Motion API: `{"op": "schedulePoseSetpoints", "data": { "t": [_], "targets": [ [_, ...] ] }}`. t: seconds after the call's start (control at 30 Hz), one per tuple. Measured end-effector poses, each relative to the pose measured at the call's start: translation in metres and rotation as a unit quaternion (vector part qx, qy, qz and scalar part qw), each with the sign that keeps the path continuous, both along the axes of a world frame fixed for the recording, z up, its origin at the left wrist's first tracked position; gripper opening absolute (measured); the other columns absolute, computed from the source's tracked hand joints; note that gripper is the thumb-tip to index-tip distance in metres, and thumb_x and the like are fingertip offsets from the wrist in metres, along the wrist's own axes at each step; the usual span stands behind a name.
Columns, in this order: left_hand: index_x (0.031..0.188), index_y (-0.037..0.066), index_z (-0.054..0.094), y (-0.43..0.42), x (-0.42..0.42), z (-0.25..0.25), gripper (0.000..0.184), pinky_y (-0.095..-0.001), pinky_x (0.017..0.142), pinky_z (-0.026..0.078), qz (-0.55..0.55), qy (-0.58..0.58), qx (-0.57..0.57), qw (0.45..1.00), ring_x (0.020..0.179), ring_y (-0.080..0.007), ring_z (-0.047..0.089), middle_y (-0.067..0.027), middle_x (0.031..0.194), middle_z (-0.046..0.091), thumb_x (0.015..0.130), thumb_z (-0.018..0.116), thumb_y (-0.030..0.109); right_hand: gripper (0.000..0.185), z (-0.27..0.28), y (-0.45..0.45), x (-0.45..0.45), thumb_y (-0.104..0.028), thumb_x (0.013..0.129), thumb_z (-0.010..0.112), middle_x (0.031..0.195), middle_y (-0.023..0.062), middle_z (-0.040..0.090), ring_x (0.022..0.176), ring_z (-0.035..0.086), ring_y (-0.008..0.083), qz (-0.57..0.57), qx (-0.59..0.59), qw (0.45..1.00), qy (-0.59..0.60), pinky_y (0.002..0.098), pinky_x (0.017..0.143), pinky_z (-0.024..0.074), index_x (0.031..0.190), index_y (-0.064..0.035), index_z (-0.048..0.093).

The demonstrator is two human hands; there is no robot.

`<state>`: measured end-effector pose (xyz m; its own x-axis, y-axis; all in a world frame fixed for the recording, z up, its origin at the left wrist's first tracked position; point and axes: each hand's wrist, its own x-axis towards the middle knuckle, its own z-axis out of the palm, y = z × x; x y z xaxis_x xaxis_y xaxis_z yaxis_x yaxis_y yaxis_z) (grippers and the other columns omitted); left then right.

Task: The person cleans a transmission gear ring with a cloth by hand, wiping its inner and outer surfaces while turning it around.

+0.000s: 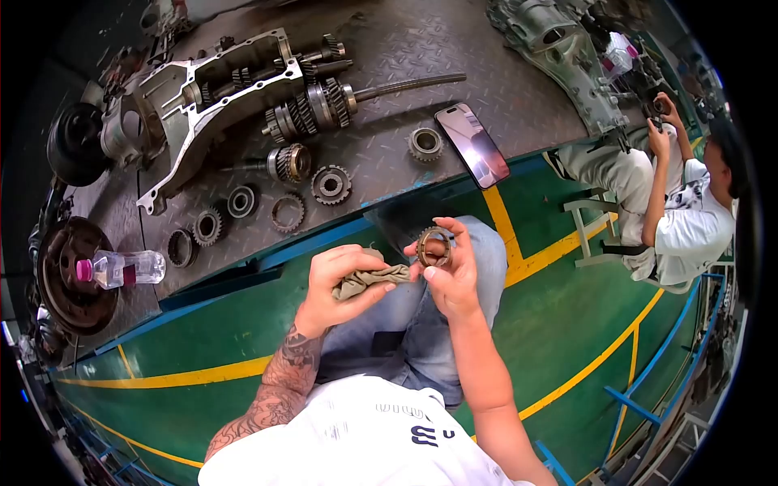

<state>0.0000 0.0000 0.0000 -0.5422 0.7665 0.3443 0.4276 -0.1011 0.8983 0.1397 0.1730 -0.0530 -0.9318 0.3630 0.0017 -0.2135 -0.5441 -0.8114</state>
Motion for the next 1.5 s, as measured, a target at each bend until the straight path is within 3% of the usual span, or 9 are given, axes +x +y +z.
{"op": "schedulePoseSetpoints", "data": {
  "t": [0.17,0.3,0.5,0.6,0.87,1.07,1.27,1.37,1.5],
  "targets": [
    [0.094,0.003,0.071,0.005,-0.003,0.0,0.025,-0.031,0.06,0.049,-0.025,-0.012,-0.031,0.999,0.066,-0.0214,0.064,-0.0092,0.079,0.07,0.073,0.085,0.006,0.061,0.001,-0.003,-0.006,-0.02,0.092,0.061,0.132,0.0257,0.059,0.105,0.07,0.0319,-0.003,-0.118,0.993,0.024,0.0442,0.094,0.0554,0.145,-0.0057,0.033],
    [0.094,0.002,0.071,0.006,0.003,0.003,0.025,-0.0309,0.06,0.049,-0.029,-0.021,-0.047,0.998,0.066,-0.0213,0.064,-0.0083,0.078,0.069,0.074,0.085,0.007,0.06,0.011,-0.007,-0.006,-0.037,0.096,0.058,0.138,0.0271,0.055,0.111,0.066,0.0354,-0.003,-0.15,0.988,0.041,0.048,0.101,0.0512,0.146,-0.009,0.038],
    [0.093,0.002,0.072,0.01,0.005,0.003,0.023,-0.0309,0.062,0.051,0.002,-0.036,-0.079,0.996,0.069,-0.0207,0.067,-0.009,0.079,0.07,0.076,0.086,0.011,0.063,-0.001,-0.006,-0.01,-0.056,0.101,0.051,0.14,0.0247,0.054,0.117,0.06,0.0334,-0.007,-0.09,0.993,0.07,0.0481,0.106,0.0438,0.145,-0.0109,0.041],
    [0.094,0.002,0.073,0.014,0.008,0.003,0.025,-0.0306,0.062,0.051,0.005,-0.037,-0.087,0.996,0.068,-0.0206,0.068,-0.0091,0.079,0.071,0.076,0.087,0.012,0.064,-0.002,-0.009,-0.011,-0.057,0.105,0.043,0.142,0.0173,0.054,0.12,0.058,0.0255,0.021,-0.029,0.995,0.09,0.0413,0.108,0.0415,0.148,-0.0097,0.039],
    [0.095,0.001,0.073,0.028,0.019,-0.006,0.023,-0.0296,0.06,0.05,0.058,-0.01,-0.057,0.997,0.065,-0.0198,0.066,-0.01,0.077,0.07,0.077,0.086,0.009,0.077,-0.005,-0.019,-0.008,-0.065,0.102,0.041,0.137,0.0143,0.056,0.125,0.054,0.0225,-0.028,0.116,0.993,0.016,0.0353,0.111,0.0376,0.145,-0.0008,0.045],
    [0.094,0.0,0.073,0.028,0.021,-0.005,0.021,-0.0293,0.06,0.05,0.052,-0.04,-0.049,0.997,0.064,-0.0195,0.065,-0.0107,0.077,0.07,0.079,0.084,0.009,0.072,0.001,-0.015,-0.008,-0.062,0.101,0.045,0.132,0.0151,0.056,0.117,0.057,0.024,-0.059,0.255,0.965,0.01,0.0364,0.103,0.0422,0.138,-0.0001,0.053],
    [0.095,-0.001,0.075,0.03,0.024,-0.01,0.02,-0.0263,0.064,0.052,0.066,-0.1,-0.037,0.992,0.069,-0.0126,0.067,-0.0086,0.081,0.073,0.082,0.083,0.011,0.061,-0.002,-0.014,-0.01,-0.051,0.099,0.054,0.132,0.0192,0.055,0.114,0.057,0.0289,-0.095,0.315,0.944,0.034,0.0386,0.1,0.0447,0.135,-0.0012,0.056],
    [0.094,-0.001,0.075,0.027,0.025,-0.009,0.019,-0.0248,0.064,0.052,0.045,-0.275,-0.052,0.959,0.071,-0.0086,0.066,-0.0056,0.081,0.074,0.083,0.083,0.011,0.051,0.005,-0.014,-0.009,-0.041,0.098,0.057,0.132,0.0205,0.056,0.113,0.058,0.0308,-0.113,0.355,0.927,0.035,0.0399,0.098,0.0459,0.132,-0.0024,0.057],
    [0.094,-0.002,0.074,0.024,0.027,-0.008,0.016,-0.0229,0.064,0.052,0.039,-0.265,-0.075,0.96,0.073,-0.0075,0.065,-0.0042,0.083,0.073,0.085,0.081,0.01,0.044,-0.001,-0.014,-0.006,-0.033,0.096,0.056,0.131,0.0205,0.057,0.113,0.058,0.0313,-0.118,0.333,0.935,0.037,0.0399,0.097,0.0466,0.128,-0.003,0.059]
  ]
}}
